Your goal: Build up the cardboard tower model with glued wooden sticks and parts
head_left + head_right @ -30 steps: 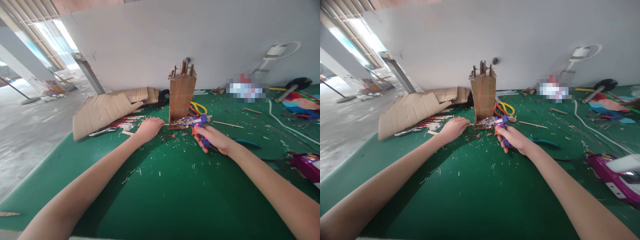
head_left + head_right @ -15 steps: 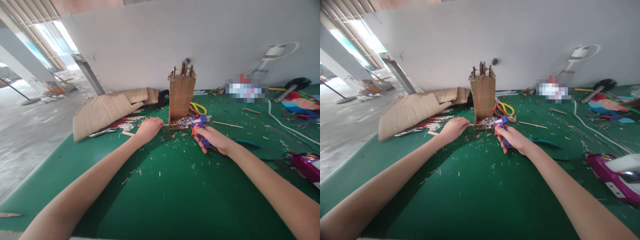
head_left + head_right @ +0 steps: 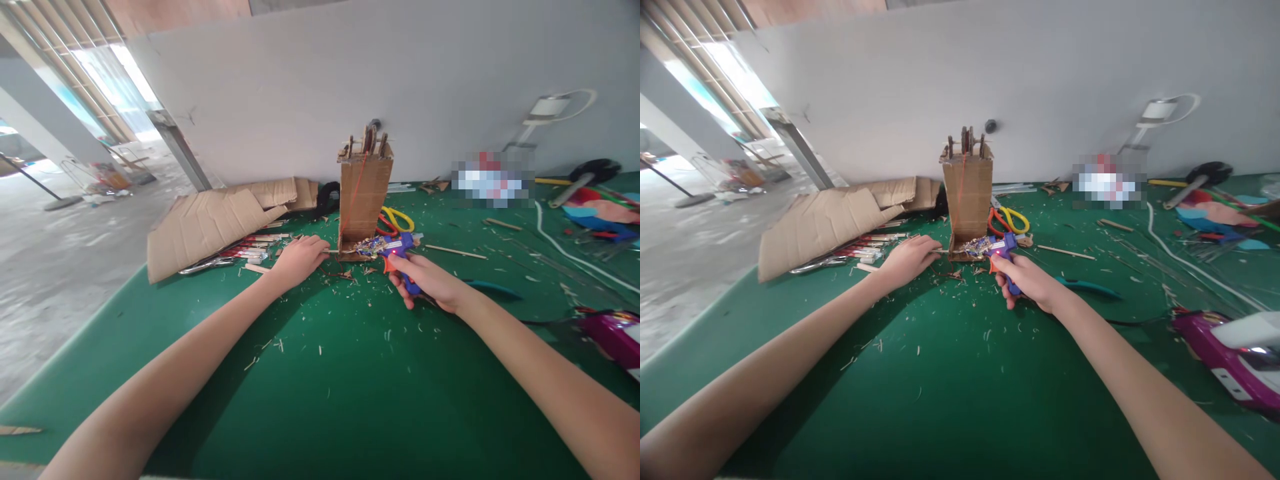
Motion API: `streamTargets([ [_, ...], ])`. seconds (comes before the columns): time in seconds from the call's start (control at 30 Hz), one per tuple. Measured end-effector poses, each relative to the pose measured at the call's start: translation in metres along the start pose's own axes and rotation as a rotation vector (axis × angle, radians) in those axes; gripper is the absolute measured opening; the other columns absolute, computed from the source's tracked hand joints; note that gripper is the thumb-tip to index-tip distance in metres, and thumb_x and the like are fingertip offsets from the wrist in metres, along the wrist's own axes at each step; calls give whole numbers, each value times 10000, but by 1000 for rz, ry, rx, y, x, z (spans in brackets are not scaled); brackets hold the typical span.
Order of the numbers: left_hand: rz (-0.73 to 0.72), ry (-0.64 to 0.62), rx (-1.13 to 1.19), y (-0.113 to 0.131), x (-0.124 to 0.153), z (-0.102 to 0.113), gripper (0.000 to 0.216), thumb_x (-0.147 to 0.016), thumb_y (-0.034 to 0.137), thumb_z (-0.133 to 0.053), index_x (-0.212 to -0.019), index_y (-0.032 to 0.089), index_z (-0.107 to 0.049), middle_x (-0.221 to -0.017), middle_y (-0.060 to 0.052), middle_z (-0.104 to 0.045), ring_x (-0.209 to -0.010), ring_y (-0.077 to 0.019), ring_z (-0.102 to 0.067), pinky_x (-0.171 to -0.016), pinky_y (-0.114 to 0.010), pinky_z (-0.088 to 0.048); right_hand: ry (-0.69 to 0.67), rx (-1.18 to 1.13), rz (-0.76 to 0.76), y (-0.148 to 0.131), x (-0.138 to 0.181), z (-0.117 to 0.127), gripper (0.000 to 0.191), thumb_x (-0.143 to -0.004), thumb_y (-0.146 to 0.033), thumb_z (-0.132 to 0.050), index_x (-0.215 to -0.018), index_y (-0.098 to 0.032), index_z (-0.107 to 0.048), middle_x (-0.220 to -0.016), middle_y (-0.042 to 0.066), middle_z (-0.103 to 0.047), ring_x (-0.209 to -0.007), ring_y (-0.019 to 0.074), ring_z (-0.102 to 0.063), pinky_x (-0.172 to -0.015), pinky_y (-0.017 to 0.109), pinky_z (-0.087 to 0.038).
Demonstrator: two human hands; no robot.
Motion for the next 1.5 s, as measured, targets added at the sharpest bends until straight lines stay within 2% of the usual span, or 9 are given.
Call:
streamTargets([
  [0.2, 4, 15, 20, 2, -1, 4, 229, -939, 285, -391, -945, 199, -602, -932, -38, -632, -886, -180, -556, -814, -322, -418, -6, -6, 16, 0, 0, 0, 364, -822, -528, -520, -693, -192, -464, -589, -25, -491, -405, 77, -472, -345, 232, -450],
  [0.53, -28, -30, -45, 3, -1, 2, 258, -946, 271, -368, -962, 195, -614, -931, -37, -643, -914, -190, -540, -839, -320, -412, -2, -2, 17, 0, -1, 1, 356, -828, -518, -514, -687, -194, -464, -583, -19, -489, -420, 87, -474, -359, 251, -473],
  [0.73, 2, 32, -12, 3, 0, 6, 205, -919, 317, -443, -1005, 179, -569, -983, -46, -624, -911, -193, -548, -807, -318, -420, -14, -4, 29, 2, -2, 1, 367, -823, -533, -513, -695, -192, -468, -613, -16, -495, -423, 83, -481, -367, 252, -488],
  [0.87, 3, 34, -6, 4, 0, 7, 209, -937, 283, -403, -938, 187, -589, -939, -35, -631, -882, -179, -548, -809, -311, -413, -13, -23, 35, 3, -3, 1, 341, -822, -521, -524, -727, -199, -467, -624, -21, -503, -418, 82, -477, -360, 253, -489],
  [1.1, 2, 18, -21, 3, -1, 3, 252, -947, 291, -378, -954, 186, -608, -938, -36, -647, -893, -186, -555, -824, -320, -412, -40, 31, 30, -1, 1, 0, 341, -835, -503, -515, -711, -190, -468, -632, -23, -499, -411, 73, -485, -386, 253, -488],
  [1.2, -3, 20, -16, 2, -1, 2, 255, -947, 302, -379, -963, 188, -606, -939, -35, -647, -894, -183, -558, -824, -314, -413, -73, 51, 124, -7, 6, 2, 322, -834, -481, -530, -711, -189, -474, -637, -26, -501, -403, 62, -473, -368, 230, -451],
  [1.3, -3, 30, -5, 1, -1, 3, 251, -945, 311, -384, -963, 192, -605, -937, -33, -646, -896, -182, -558, -819, -312, -414, 1, 51, 195, -14, 10, 12, 311, -824, -480, -543, -722, -195, -474, -620, -32, -484, -394, 54, -442, -304, 195, -361],
  [1.4, -2, 30, 5, 1, -1, 4, 253, -945, 316, -383, -961, 191, -603, -939, -35, -646, -897, -181, -559, -814, -312, -416, 91, 92, 184, -15, 11, 23, 310, -816, -484, -548, -727, -197, -473, -591, -34, -461, -392, 54, -428, -275, 178, -288],
  [1.5, -5, 32, 6, 2, -1, 5, 256, -947, 314, -376, -953, 188, -599, -943, -33, -647, -884, -181, -563, -807, -312, -418, 119, 160, 140, -12, 9, 26, 298, -811, -478, -552, -746, -199, -469, -601, -32, -462, -399, 61, -438, -274, 179, -284],
])
Point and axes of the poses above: each hand's wrist, its own x-axis away from the middle knuckle, its own z-axis out of the back of the hand, y = z × x, the point moved 5 cm from there along -x, towards the middle knuckle
